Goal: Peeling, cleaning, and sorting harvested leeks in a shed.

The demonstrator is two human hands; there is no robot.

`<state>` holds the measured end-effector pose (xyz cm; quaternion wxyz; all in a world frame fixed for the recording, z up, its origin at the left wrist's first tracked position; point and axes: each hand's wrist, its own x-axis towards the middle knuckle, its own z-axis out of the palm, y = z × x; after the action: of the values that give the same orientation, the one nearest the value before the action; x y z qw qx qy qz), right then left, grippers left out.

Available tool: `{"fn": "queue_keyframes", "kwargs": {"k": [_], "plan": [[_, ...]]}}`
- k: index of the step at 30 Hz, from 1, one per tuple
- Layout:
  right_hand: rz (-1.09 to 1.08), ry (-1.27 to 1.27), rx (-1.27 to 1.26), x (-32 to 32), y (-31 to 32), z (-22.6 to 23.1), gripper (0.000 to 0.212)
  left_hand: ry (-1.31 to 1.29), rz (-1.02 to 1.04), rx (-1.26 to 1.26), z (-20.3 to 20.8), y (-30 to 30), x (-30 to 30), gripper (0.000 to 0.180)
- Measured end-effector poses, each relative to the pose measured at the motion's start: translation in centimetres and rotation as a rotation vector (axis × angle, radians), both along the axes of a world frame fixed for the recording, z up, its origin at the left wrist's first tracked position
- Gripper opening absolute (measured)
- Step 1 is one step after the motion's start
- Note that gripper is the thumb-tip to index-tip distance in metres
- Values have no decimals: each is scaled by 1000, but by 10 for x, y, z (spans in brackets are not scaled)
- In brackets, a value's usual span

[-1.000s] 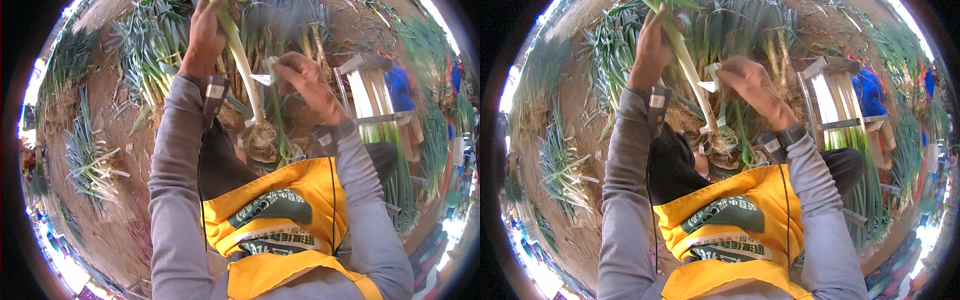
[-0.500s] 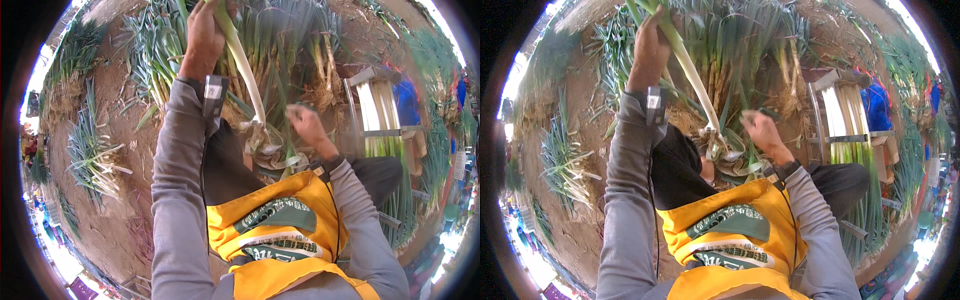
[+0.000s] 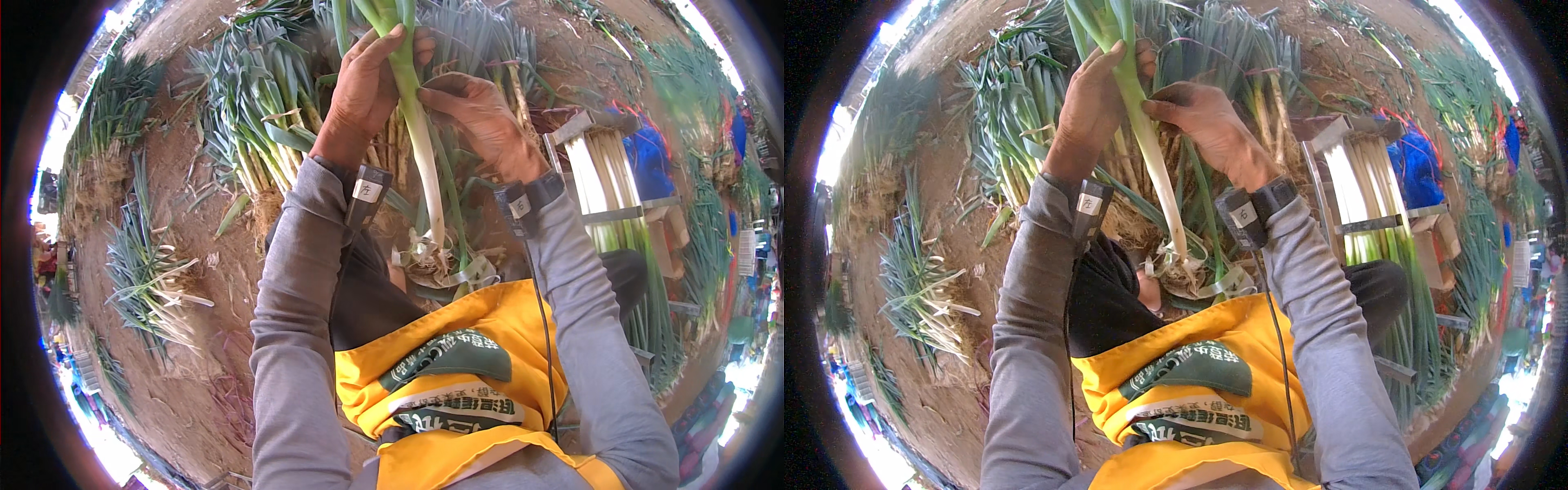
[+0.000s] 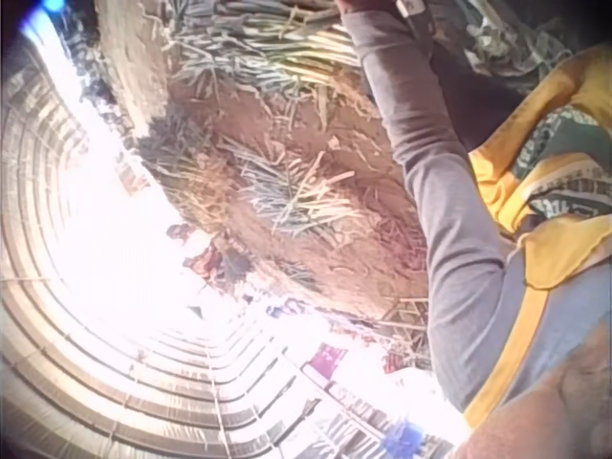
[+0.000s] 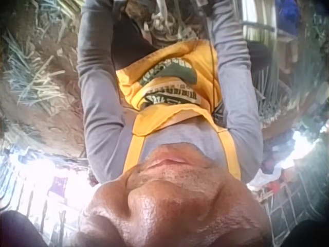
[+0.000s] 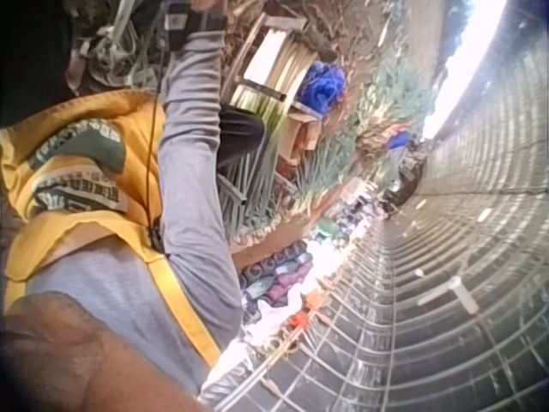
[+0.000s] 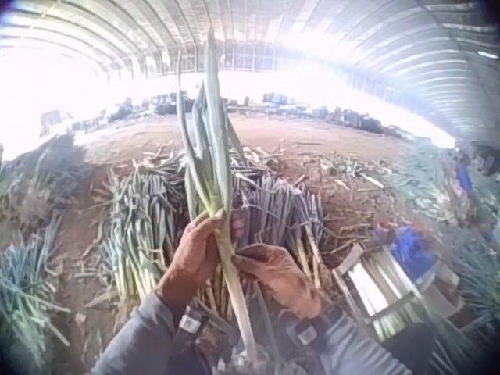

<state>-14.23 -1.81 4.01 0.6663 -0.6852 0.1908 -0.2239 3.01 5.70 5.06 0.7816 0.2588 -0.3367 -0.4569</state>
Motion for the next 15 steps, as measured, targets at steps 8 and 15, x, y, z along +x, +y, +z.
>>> {"fn": "queue_keyframes", "kwargs": {"k": [8, 15], "plan": [[74, -46, -149, -10, 23, 17, 27, -67, -7, 42, 4, 2, -11, 28], [1, -217, -465, -27, 49, 1, 15, -58, 78, -8, -1, -5, 5, 35]]}}
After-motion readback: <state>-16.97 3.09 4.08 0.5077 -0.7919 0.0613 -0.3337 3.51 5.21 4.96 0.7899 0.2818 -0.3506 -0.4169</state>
